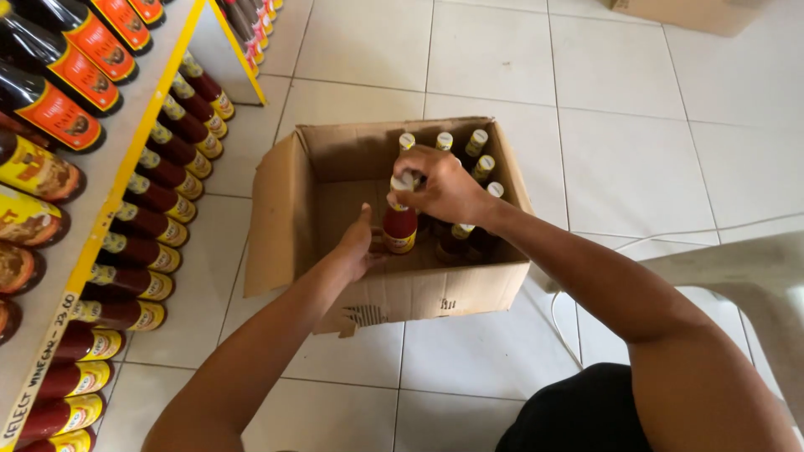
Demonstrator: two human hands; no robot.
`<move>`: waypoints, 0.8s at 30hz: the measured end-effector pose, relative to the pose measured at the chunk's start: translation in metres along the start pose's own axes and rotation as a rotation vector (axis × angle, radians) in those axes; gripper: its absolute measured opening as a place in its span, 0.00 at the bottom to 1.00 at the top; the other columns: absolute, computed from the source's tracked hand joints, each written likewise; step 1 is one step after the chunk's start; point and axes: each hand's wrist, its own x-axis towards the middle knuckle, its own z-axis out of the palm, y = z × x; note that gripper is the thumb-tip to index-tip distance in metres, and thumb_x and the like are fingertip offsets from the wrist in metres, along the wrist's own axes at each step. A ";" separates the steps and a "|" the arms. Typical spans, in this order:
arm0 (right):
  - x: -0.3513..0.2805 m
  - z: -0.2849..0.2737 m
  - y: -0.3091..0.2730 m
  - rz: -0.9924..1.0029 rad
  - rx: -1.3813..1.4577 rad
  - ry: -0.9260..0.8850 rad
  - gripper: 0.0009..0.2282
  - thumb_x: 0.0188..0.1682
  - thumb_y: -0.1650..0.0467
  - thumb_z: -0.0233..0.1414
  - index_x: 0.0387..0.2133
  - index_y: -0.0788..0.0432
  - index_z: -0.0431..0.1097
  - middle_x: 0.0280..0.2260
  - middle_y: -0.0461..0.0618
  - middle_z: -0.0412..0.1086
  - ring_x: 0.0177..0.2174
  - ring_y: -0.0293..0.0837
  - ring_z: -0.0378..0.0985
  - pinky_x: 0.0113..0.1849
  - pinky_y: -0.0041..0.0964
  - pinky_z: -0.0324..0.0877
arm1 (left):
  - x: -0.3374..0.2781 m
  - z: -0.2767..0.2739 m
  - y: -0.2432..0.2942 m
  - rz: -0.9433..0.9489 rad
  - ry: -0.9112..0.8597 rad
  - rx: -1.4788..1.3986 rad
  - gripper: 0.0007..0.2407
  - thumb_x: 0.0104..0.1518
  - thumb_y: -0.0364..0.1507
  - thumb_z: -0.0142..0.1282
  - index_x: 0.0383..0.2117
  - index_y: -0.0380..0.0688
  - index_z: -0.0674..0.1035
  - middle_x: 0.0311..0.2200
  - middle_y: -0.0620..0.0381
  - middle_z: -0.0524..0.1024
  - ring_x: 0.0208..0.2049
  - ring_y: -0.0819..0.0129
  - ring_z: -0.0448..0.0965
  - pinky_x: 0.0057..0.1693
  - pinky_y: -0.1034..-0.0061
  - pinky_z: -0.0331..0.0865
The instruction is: Packing bottles of banana ketchup from a store shelf into a cardboard box on the floor.
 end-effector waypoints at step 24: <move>-0.063 0.055 0.083 0.208 -0.157 -0.374 0.10 0.41 0.69 0.62 0.32 0.58 0.69 0.38 0.53 0.70 0.39 0.57 0.76 0.38 0.51 0.73 | 0.103 0.045 -0.030 -0.063 -0.256 -0.127 0.38 0.60 0.64 0.19 0.59 0.50 0.71 0.47 0.48 0.77 0.45 0.50 0.77 0.49 0.48 0.73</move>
